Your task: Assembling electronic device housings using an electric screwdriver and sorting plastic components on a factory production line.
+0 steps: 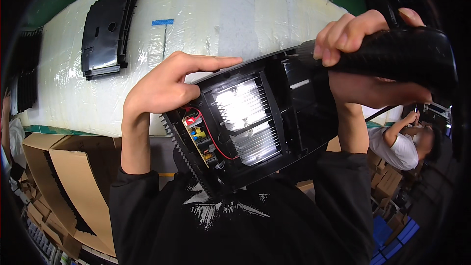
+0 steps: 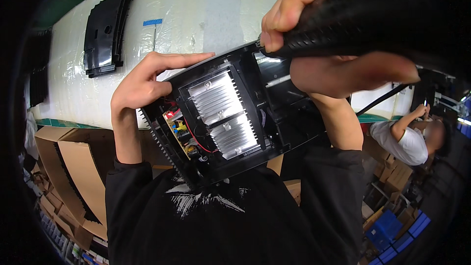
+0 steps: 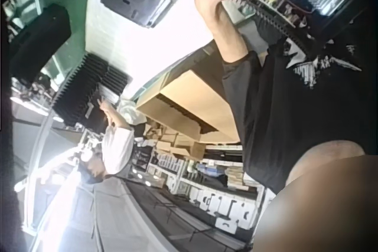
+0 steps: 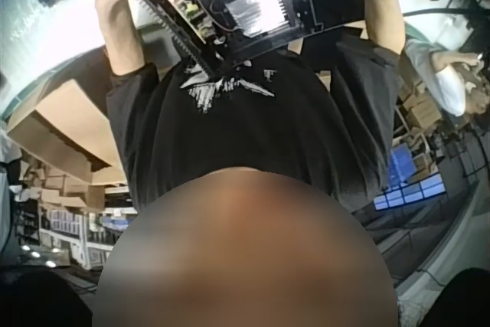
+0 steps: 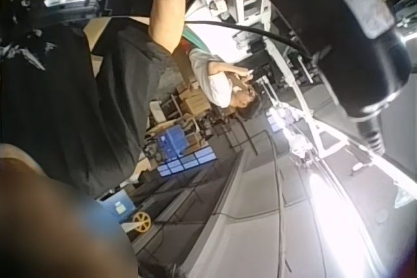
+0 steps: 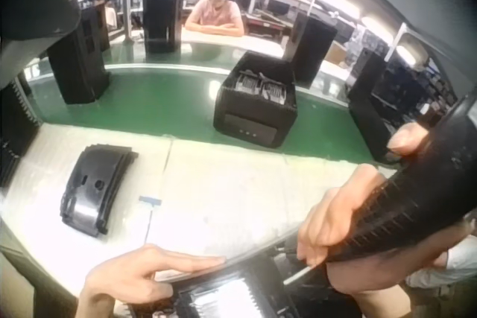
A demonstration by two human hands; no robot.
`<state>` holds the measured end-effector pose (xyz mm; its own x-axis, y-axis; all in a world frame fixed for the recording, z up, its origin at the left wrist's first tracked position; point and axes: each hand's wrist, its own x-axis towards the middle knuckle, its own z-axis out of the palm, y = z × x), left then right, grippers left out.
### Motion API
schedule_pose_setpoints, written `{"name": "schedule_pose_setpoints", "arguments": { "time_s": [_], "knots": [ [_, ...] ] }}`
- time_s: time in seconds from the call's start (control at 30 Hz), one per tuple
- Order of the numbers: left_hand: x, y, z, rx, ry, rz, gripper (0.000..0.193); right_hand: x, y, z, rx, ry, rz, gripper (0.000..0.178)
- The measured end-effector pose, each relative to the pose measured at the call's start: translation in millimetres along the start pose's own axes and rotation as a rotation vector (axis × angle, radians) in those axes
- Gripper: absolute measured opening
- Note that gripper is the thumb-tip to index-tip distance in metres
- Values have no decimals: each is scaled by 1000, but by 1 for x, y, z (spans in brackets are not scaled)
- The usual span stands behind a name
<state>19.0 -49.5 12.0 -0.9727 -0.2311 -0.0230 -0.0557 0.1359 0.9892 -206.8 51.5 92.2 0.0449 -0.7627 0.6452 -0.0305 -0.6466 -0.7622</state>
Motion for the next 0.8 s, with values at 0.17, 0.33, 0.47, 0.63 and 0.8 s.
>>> {"name": "schedule_pose_setpoints", "arguments": {
  "time_s": [0.17,0.33,0.47,0.63,0.8],
  "knots": [
    [0,9,-2,118,-58,45,73,5,4,2,155,100,-17,94],
    [14,14,-12,220,-169,-5,74,-6,-79,-22,91,283,39,79],
    [44,24,-40,278,-260,-102,76,-59,-155,-78,-180,495,-258,79],
    [120,30,-73,380,-422,-112,83,-136,-202,-126,-449,755,-375,81],
    [208,33,-66,451,-493,-119,72,-172,-192,-136,-548,620,-350,94]
  ]
}}
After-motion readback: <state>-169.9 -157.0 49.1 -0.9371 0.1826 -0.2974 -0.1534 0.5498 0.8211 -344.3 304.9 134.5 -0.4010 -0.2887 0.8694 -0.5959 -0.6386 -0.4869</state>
